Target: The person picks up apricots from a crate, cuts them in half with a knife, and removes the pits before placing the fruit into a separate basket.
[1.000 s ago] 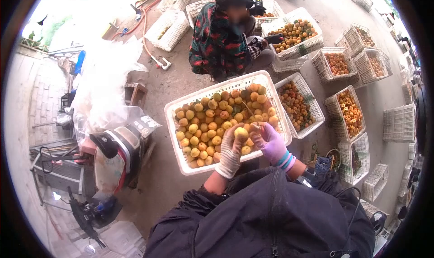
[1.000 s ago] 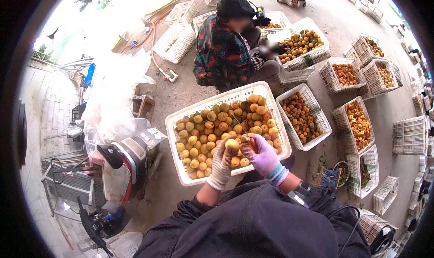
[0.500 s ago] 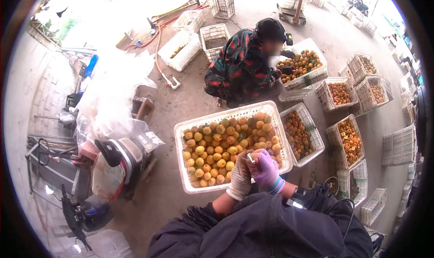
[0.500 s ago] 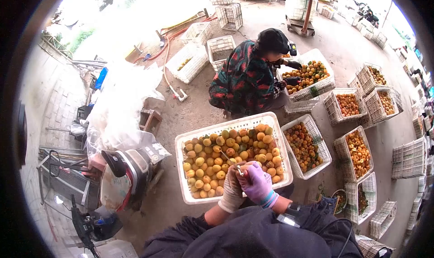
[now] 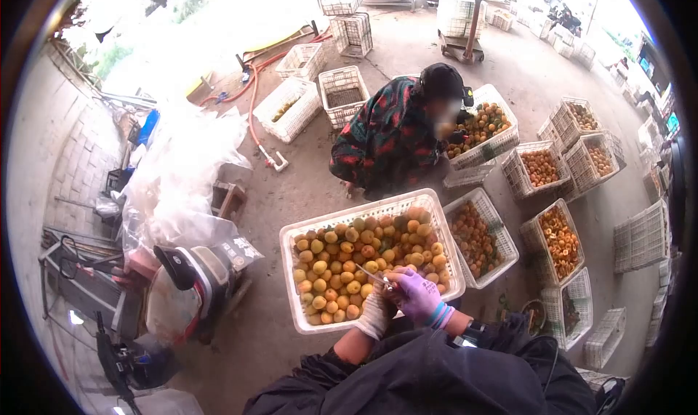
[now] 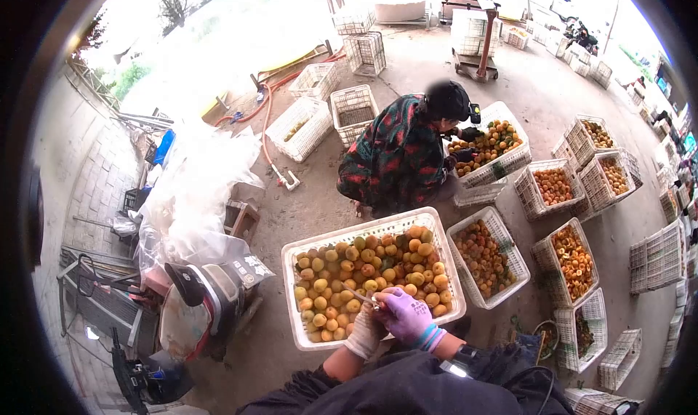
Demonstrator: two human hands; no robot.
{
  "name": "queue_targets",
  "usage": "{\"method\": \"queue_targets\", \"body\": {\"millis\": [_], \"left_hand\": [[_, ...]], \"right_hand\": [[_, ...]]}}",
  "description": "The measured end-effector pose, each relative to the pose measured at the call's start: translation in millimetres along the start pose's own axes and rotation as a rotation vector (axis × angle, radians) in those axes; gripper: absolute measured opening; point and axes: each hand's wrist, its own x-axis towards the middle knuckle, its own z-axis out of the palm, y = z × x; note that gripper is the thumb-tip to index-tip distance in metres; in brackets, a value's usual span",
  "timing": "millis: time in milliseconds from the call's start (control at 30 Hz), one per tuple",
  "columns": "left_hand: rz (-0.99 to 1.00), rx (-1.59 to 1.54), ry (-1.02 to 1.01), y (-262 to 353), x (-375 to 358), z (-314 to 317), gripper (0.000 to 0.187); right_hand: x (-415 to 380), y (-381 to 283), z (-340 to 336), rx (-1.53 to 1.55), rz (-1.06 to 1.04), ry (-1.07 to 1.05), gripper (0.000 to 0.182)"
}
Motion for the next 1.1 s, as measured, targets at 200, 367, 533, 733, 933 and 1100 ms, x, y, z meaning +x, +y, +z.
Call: {"method": "queue_targets", "body": {"millis": [200,367,533,733,933,1100], "left_hand": [[-0.118,0.023,0.08,49,-35,100,0.05],[0.033,0.121,0.101,21,3,12,0.054],[0.162,0.343,0.244,45,-16,32,0.042],[0.235,0.512,0.231,39,-17,23,0.026],[0.259,0.948,0.193,34,-9,7,0.037],[0.191,2.062,0.113,51,-6,16,0.052]], "right_hand": [[-2,18,2,0.107,0.051,-0.019,0.046],[0,20,-7,1.1,0.621,-0.06,0.042],[-7,26,-11,1.169,0.745,0.015,0.037],[-8,31,3,1.122,0.552,0.043,0.038],[-8,50,27,0.997,0.507,0.082,0.036],[-12,52,31,0.376,0.4,0.219,0.037]]}}
